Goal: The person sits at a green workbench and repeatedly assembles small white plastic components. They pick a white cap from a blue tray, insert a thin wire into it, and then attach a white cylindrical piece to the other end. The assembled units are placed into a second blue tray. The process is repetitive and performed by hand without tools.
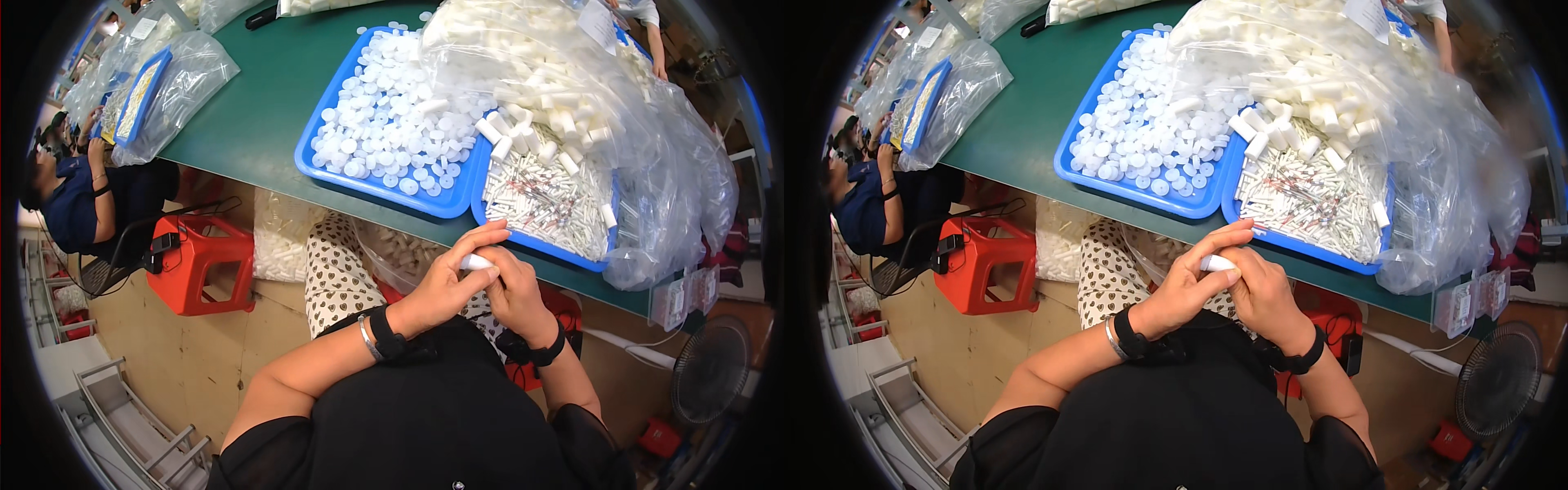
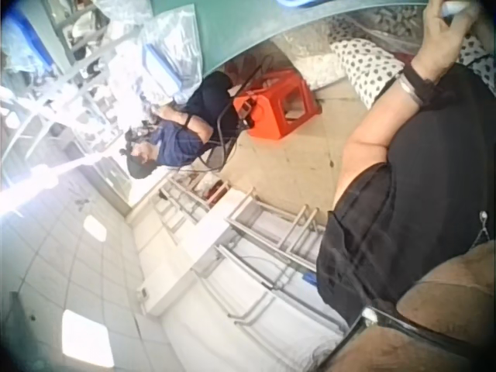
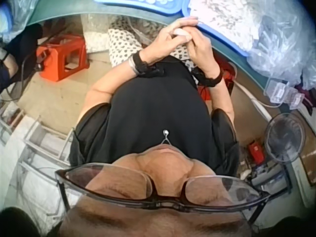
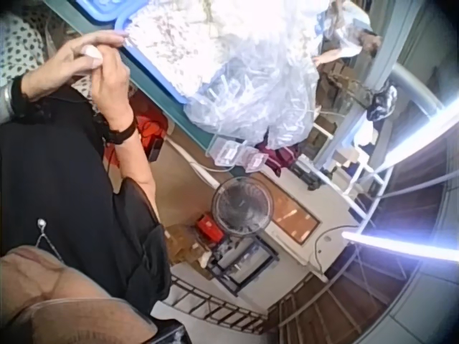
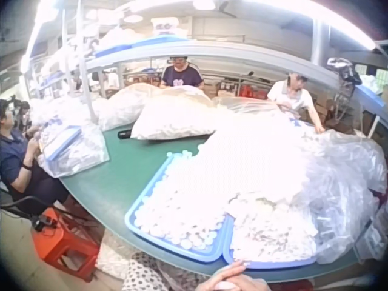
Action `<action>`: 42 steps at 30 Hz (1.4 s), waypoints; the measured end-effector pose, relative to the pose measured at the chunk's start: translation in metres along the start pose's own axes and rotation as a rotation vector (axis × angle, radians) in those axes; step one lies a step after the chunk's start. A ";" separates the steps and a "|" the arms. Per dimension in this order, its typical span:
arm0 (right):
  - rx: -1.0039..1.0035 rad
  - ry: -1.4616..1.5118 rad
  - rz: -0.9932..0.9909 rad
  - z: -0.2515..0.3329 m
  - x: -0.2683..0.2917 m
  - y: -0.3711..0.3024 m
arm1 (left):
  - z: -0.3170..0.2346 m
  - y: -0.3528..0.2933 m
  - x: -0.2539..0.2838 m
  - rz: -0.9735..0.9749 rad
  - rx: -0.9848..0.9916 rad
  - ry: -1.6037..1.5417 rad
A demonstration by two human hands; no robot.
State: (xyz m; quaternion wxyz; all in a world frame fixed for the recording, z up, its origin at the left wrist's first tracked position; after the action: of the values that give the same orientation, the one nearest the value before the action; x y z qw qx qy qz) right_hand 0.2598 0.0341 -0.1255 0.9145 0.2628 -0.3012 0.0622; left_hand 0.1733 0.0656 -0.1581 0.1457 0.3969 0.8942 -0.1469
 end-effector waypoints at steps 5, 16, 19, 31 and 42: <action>-0.036 -0.112 -0.006 -0.002 0.001 0.005 | 0.025 0.008 0.003 0.045 0.327 -0.649; 0.146 -0.201 0.008 0.005 -0.005 0.009 | 0.044 -0.003 -0.001 0.137 0.359 -1.067; 0.082 -0.237 -0.015 0.004 -0.012 0.007 | 0.041 -0.001 0.001 0.112 0.321 -1.098; 0.071 -0.250 0.014 0.007 -0.013 0.011 | 0.028 -0.003 0.005 0.086 0.316 -0.852; -0.270 0.124 -0.138 -0.004 -0.019 0.006 | 0.014 -0.002 0.009 0.074 0.275 -0.747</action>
State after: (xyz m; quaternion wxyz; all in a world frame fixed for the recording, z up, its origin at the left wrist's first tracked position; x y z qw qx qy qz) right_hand 0.2443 0.0423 -0.1364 0.9605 0.1531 -0.2308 -0.0256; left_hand 0.1676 0.0651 -0.1739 0.4115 0.3641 0.7369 -0.3938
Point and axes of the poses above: each hand's wrist, its own y-axis towards the middle knuckle, its own x-axis out of the back of the hand, z = x × y, the point moved 8 cm from there along y, towards the middle knuckle, and after that the axes turned 14 degrees about x, right-handed, at the moved point
